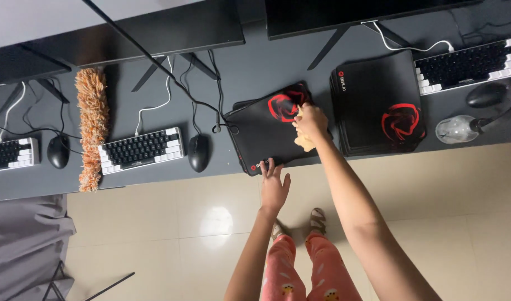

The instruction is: The person wipes several black mousepads on a desk using a beige cloth. They lift and turn the mousepads to clean different sides and areas, moving them around the desk surface while wiping.

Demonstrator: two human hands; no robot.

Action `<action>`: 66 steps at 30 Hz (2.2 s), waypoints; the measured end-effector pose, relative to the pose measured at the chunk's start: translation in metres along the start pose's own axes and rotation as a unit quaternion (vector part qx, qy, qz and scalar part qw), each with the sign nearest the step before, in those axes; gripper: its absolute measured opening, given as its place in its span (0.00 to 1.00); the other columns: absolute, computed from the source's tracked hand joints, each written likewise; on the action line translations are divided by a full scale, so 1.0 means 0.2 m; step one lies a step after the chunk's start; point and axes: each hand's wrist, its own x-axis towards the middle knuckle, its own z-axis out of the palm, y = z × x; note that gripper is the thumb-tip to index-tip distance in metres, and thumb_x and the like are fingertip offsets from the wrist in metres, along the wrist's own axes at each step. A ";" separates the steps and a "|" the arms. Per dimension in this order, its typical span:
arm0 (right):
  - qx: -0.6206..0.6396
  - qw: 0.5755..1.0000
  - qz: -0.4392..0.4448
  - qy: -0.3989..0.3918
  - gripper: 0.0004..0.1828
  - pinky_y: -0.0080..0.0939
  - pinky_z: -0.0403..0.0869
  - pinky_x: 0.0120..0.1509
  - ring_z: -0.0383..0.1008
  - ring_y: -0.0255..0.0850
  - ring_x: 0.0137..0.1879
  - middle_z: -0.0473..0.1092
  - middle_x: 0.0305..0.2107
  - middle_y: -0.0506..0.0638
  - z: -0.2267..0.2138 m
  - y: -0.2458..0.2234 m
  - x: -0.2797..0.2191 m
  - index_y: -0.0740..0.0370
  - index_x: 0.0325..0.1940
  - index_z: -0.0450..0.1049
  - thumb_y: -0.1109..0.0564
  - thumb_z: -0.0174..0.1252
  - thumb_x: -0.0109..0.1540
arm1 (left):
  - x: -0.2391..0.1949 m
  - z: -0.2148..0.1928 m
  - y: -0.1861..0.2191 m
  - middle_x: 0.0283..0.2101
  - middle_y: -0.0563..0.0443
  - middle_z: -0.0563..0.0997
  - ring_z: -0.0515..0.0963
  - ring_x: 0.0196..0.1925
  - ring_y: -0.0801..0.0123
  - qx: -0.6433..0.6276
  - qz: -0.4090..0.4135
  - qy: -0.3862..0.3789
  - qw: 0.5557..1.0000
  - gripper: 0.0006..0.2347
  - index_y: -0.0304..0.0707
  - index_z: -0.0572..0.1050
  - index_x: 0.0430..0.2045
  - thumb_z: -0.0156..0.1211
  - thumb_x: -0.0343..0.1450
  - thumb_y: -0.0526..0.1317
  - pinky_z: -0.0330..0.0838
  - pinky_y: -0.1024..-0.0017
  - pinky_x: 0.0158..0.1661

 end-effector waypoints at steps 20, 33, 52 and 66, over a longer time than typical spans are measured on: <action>0.682 0.720 0.131 0.013 0.14 0.39 0.77 0.42 0.78 0.37 0.39 0.76 0.36 0.49 -0.13 1.55 -0.29 0.66 0.46 0.74 0.51 0.59 0.69 | 0.67 1.00 0.70 0.51 0.38 0.82 0.84 0.48 0.54 -0.301 -0.064 -0.025 0.951 0.23 0.32 0.66 0.59 0.62 0.70 0.39 0.77 0.63 0.50; 0.334 0.856 0.104 0.380 0.27 0.48 0.76 0.52 0.80 0.50 0.45 0.76 0.38 0.59 -0.40 1.27 -0.38 0.63 0.52 0.63 0.50 0.69 0.59 | 0.49 0.82 0.96 0.67 0.44 0.65 0.61 0.69 0.45 0.046 0.136 -0.002 0.990 0.26 0.45 0.69 0.60 0.69 0.68 0.50 0.56 0.41 0.64; 0.281 0.822 -0.033 0.495 0.25 0.50 0.70 0.64 0.70 0.51 0.57 0.63 0.54 0.62 -0.47 0.90 -0.72 0.64 0.63 0.59 0.59 0.64 0.68 | 0.41 0.70 0.67 0.78 0.50 0.48 0.47 0.79 0.57 0.125 0.141 -0.099 0.977 0.32 0.49 0.58 0.71 0.62 0.70 0.48 0.43 0.32 0.68; 0.258 0.878 -0.364 0.173 0.08 0.51 0.70 0.65 0.72 0.52 0.60 0.72 0.51 0.55 0.13 -0.45 -0.50 0.66 0.48 0.73 0.59 0.59 0.66 | 0.14 0.09 -0.34 0.76 0.32 0.48 0.45 0.79 0.41 0.061 -0.119 0.077 0.988 0.34 0.29 0.54 0.70 0.62 0.71 0.44 0.43 0.40 0.71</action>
